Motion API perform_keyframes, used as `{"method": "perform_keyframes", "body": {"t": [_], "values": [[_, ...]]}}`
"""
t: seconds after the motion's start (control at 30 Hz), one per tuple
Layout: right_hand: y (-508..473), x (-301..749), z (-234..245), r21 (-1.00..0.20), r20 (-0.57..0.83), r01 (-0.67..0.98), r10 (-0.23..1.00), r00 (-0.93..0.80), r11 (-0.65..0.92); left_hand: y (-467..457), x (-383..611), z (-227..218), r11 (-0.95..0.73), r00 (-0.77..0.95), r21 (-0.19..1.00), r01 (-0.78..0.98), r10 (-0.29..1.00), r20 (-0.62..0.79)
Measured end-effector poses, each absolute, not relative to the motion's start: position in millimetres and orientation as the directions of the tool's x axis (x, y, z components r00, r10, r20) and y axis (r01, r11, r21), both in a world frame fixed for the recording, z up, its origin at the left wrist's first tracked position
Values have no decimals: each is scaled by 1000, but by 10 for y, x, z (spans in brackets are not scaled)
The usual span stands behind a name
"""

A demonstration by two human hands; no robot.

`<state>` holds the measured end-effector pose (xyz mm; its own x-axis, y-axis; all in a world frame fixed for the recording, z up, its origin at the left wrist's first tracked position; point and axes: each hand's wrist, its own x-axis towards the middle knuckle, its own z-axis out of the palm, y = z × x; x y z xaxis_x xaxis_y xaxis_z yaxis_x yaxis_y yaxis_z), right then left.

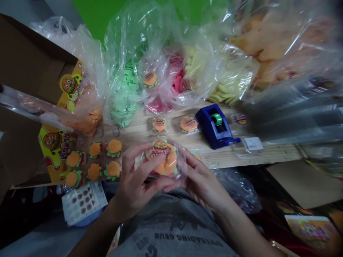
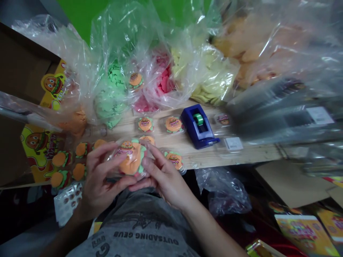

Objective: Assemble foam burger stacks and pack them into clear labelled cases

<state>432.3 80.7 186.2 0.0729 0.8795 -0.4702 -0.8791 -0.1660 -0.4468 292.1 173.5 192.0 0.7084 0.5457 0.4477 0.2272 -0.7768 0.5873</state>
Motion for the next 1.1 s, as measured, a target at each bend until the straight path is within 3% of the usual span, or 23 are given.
{"method": "perform_keyframes", "body": {"t": [0.13,0.4,0.57,0.67,0.77,0.87,1.1], "values": [[748,4318,1868,-457,-489,-867,871,59,-198,1665,2894,1857,-755,721,639,151,526,451],[728,4380,1941,-277,-502,-933,862,-63,-230,1656,2802,1851,-764,768,637,98,465,440],[727,4403,1948,-235,-449,-942,886,-112,-238,1694,2751,1856,-737,794,671,78,454,405],[713,4396,1947,-269,-419,-937,903,-93,-221,1707,2708,1861,-736,810,673,69,436,393],[706,4386,1974,-386,-439,-898,898,-20,-209,1708,2668,1866,-728,822,683,62,426,379],[716,4382,2015,-429,-470,-874,883,-1,-229,1700,2654,1862,-707,815,703,83,454,360],[758,4393,2073,-320,-539,-918,842,-28,-236,1706,2749,1884,-672,693,718,184,607,389]]}}
